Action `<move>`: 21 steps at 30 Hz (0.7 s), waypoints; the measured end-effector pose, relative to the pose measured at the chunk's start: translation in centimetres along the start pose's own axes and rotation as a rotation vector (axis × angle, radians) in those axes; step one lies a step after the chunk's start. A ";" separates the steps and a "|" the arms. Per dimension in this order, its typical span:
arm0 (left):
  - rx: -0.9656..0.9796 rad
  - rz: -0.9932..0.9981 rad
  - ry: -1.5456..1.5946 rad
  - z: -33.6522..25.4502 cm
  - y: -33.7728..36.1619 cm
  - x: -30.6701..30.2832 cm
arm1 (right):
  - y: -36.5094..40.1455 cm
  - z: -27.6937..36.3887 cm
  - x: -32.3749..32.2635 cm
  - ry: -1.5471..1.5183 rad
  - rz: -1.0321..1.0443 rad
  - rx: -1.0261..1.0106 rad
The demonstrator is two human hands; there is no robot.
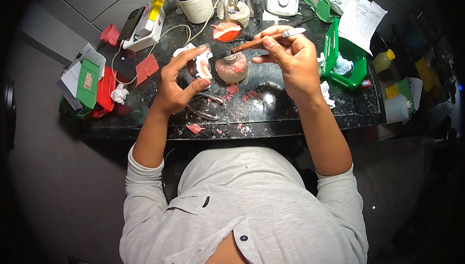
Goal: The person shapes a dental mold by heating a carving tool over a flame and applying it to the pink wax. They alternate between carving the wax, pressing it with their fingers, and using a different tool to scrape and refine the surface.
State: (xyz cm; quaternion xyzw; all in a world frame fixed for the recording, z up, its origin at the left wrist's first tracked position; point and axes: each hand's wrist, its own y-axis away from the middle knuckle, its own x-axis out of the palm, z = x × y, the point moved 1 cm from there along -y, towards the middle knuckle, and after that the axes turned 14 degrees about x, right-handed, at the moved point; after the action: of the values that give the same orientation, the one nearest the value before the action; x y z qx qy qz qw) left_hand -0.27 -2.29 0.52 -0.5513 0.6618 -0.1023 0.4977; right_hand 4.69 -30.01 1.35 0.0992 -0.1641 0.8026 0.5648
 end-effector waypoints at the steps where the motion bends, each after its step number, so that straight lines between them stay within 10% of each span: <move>1: 0.028 0.004 -0.018 0.1 0.0 0.0 | 0.0 -0.2 0.1 -0.016 0.027 0.027; 21: 0.025 0.051 0.014 -0.1 0.1 0.1 | 0.4 -0.2 1.5 0.047 0.006 0.027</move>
State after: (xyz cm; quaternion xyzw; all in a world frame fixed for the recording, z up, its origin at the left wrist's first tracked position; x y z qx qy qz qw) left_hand -0.37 -2.37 0.46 -0.5272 0.6777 -0.1018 0.5023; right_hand 3.79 -28.70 1.63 0.0874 -0.1404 0.8085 0.5648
